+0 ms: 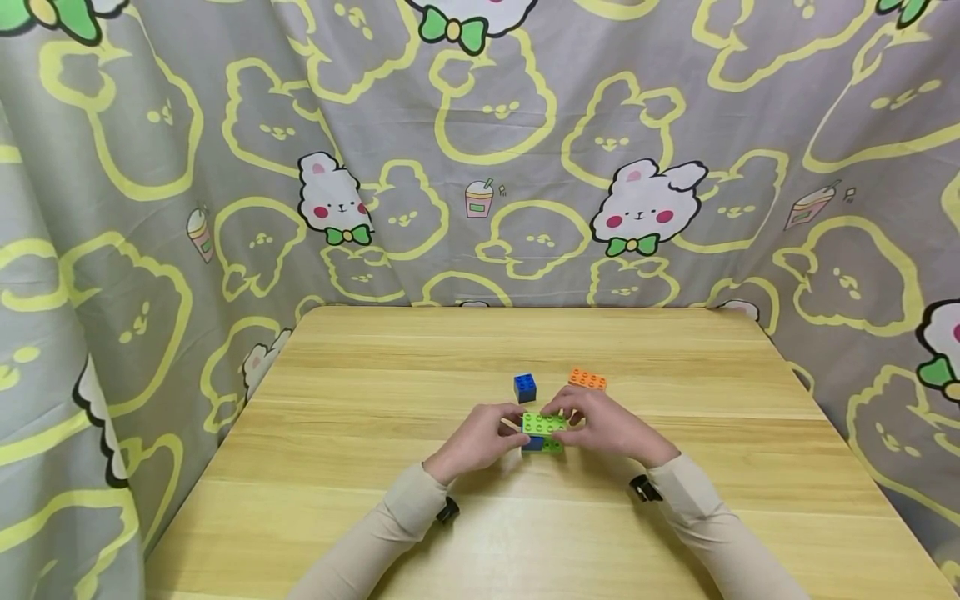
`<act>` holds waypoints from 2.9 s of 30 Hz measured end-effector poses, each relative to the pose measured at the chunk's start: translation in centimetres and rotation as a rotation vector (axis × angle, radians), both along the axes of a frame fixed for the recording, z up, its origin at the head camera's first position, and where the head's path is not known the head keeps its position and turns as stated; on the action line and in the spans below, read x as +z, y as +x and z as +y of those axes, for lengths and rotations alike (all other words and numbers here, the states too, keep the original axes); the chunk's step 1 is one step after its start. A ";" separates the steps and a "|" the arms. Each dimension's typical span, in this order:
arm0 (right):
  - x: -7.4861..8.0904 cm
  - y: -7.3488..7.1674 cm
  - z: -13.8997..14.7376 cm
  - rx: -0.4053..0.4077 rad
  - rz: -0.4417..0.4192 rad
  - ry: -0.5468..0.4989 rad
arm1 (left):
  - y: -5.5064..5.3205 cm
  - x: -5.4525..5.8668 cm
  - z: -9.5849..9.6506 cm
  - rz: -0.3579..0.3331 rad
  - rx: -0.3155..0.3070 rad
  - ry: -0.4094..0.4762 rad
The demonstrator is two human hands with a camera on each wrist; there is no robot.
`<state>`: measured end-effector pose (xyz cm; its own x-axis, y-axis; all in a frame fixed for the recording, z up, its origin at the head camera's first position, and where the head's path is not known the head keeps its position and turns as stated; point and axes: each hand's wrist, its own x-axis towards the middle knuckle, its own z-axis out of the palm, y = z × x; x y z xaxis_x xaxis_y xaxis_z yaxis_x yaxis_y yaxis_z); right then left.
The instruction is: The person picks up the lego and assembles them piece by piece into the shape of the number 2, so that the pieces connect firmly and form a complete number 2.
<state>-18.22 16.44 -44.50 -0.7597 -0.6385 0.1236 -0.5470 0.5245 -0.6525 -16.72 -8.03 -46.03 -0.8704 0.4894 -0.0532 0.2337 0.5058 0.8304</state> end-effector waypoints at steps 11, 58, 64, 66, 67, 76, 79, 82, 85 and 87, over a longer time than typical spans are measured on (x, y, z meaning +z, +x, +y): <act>-0.1 0.2 -0.2 0.006 0.008 0.006 | 0.1 0.1 0.1 0.018 -0.021 -0.021; -0.7 0.5 -1.2 -0.036 -0.007 -0.002 | -0.2 0.0 -0.4 0.079 -0.046 -0.017; -0.7 0.4 -1.3 -0.037 -0.003 0.011 | 0.0 0.3 -0.4 0.066 -0.041 -0.041; -0.7 0.4 -1.2 -0.039 -0.002 0.016 | 0.0 0.3 -0.4 0.062 -0.036 -0.046; -0.7 0.5 -1.2 -0.039 -0.002 0.018 | 0.0 0.3 -0.4 0.060 -0.035 -0.047; -0.6 0.6 -1.1 -0.036 -0.005 0.025 | 0.2 0.2 -0.5 0.054 -0.043 -0.023; -0.4 0.6 -1.0 -0.036 -0.009 0.015 | 0.2 0.1 -0.4 0.063 -0.035 -0.022; -0.3 0.7 -1.0 -0.033 -0.014 0.008 | 0.2 0.1 -0.3 0.072 -0.033 -0.021; -0.4 0.7 -1.0 -0.020 -0.006 0.016 | 0.2 0.1 -0.3 0.075 -0.027 -0.033; -0.4 0.7 -1.1 -0.015 -0.009 0.026 | 0.2 0.1 -0.3 0.080 -0.017 -0.043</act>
<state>-17.54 15.30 -44.94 -0.7700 -0.6301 0.1003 -0.5333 0.5494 -0.6432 -16.50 -8.31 -45.96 -0.8643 0.5029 -0.0049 0.3075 0.5360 0.7862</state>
